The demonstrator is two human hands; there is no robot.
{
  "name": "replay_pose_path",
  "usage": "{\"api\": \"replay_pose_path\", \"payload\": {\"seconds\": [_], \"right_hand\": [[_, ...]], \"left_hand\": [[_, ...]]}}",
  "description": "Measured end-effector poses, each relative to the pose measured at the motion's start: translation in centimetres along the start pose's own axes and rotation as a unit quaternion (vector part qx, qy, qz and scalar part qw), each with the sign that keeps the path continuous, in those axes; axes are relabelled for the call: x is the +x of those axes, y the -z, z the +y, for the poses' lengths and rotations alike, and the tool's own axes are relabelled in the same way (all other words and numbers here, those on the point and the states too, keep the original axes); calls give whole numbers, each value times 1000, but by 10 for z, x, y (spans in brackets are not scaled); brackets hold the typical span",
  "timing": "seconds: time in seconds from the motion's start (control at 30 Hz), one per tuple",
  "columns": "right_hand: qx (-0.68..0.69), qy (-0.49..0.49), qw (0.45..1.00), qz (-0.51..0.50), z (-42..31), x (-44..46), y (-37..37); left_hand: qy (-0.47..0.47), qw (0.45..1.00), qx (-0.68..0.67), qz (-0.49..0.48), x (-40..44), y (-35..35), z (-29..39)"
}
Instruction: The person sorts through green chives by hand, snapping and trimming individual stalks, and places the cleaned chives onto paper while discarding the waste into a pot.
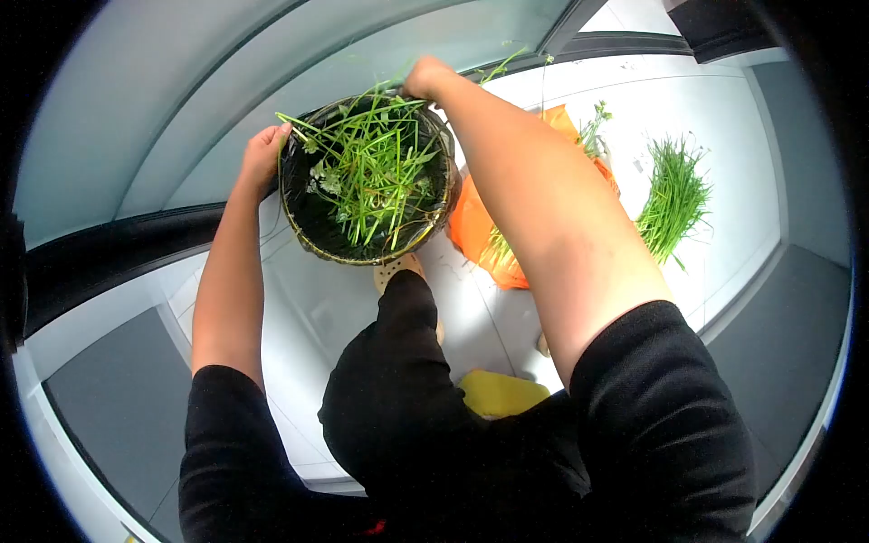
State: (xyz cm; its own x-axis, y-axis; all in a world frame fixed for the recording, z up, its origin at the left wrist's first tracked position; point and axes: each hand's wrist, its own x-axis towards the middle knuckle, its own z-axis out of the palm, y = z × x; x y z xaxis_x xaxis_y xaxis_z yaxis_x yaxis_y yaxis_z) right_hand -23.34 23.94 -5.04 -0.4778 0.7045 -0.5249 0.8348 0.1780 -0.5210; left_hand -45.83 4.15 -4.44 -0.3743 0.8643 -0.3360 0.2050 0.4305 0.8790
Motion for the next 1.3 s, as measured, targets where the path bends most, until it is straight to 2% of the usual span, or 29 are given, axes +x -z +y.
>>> {"api": "replay_pose_path", "payload": {"seconds": [0.03, 0.07, 0.1, 0.17, 0.2, 0.27, 0.3, 0.37, 0.4, 0.43, 0.47, 0.5, 0.57, 0.6, 0.7, 0.73, 0.77, 0.8, 0.83, 0.93, 0.97, 1.0, 1.03, 1.1, 1.13, 1.17, 1.23, 1.27, 1.3], "right_hand": [[86, -75, 992, -62, 7, 1, -3], [107, -84, 987, -92, 14, 1, -8], [106, -83, 977, -167, 27, 9, -11], [45, 25, 985, -167, 47, 19, -25], [25, 61, 984, -165, 50, 20, -28], [35, -22, 991, -127, 36, 3, -21], [35, -21, 991, -126, 31, -4, -15], [68, -22, 993, -98, 22, -20, 2], [52, 2, 994, -96, 19, -24, 12], [13, 31, 994, -100, 15, -31, 26], [-62, 112, 991, -48, 21, -26, 32], [-136, 191, 972, 6, 27, -18, 38], [-123, 186, 970, 99, 18, -46, 58], [-106, 196, 963, 150, 15, -58, 65], [-25, 215, 937, 273, 16, -100, 78], [-9, 231, 924, 304, 20, -111, 77], [-6, 238, 923, 304, 23, -122, 77], [37, 224, 923, 310, 27, -132, 75], [79, 208, 923, 314, 30, -142, 72], [110, 261, 898, 337, 28, -182, 56], [83, 288, 895, 330, 20, -197, 49], [76, 290, 902, 310, -2, -222, 44], [70, 347, 893, 276, -20, -241, 37], [12, 465, 865, 189, -55, -271, 27], [-24, 494, 855, 157, -71, -283, 23], [-141, 492, 846, 149, -82, -289, 16], [-258, 438, 857, 85, -93, -301, 6], [-259, 436, 857, 90, -92, -308, 9], [-216, 410, 884, 56, -92, -318, 16]], "left_hand": [[13, 997, -79, -5, 0, -2, -7], [27, 987, -158, -11, 0, -4, -14], [28, 987, -158, -12, -2, -4, -18], [143, 964, -212, -68, -5, -2, -25], [144, 964, -212, -68, 0, 0, -39], [138, 984, -76, -89, 16, 4, -74], [137, 984, -76, -88, 12, 1, -65], [134, 986, -87, 49, -6, -6, -38], [131, 986, -88, 54, -13, -2, -38], [119, 974, -175, 78, -22, 3, -43], [107, 955, -259, 101, -32, 8, -49], [105, 955, -256, 105, -39, 11, -62], [138, 983, -85, 83, -51, 15, -85], [100, 989, -89, 67, -65, 10, -74], [74, 990, -76, 89, -86, 4, -96], [50, 993, 25, 104, -106, 0, -79], [63, 994, 58, 69, -114, 2, -96], [-17, 948, 309, 70, -124, 0, -115], [-26, 958, 284, 36, -136, -1, -125], [-2, 946, 321, 55, -177, -9, -102], [-15, 933, 338, 121, -183, -7, -92], [-33, 915, 353, 191, -181, -4, -75], [-43, 915, 351, 193, -181, -3, -46], [-107, 865, 414, 264, -196, -4, 32], [-128, 859, 421, 263, -202, -10, 67], [-147, 852, 428, 262, -206, -17, 98], [-158, 843, 450, 248, -209, -27, 139], [-175, 838, 452, 251, -211, -32, 158], [-191, 833, 454, 252, -215, -39, 173]]}}
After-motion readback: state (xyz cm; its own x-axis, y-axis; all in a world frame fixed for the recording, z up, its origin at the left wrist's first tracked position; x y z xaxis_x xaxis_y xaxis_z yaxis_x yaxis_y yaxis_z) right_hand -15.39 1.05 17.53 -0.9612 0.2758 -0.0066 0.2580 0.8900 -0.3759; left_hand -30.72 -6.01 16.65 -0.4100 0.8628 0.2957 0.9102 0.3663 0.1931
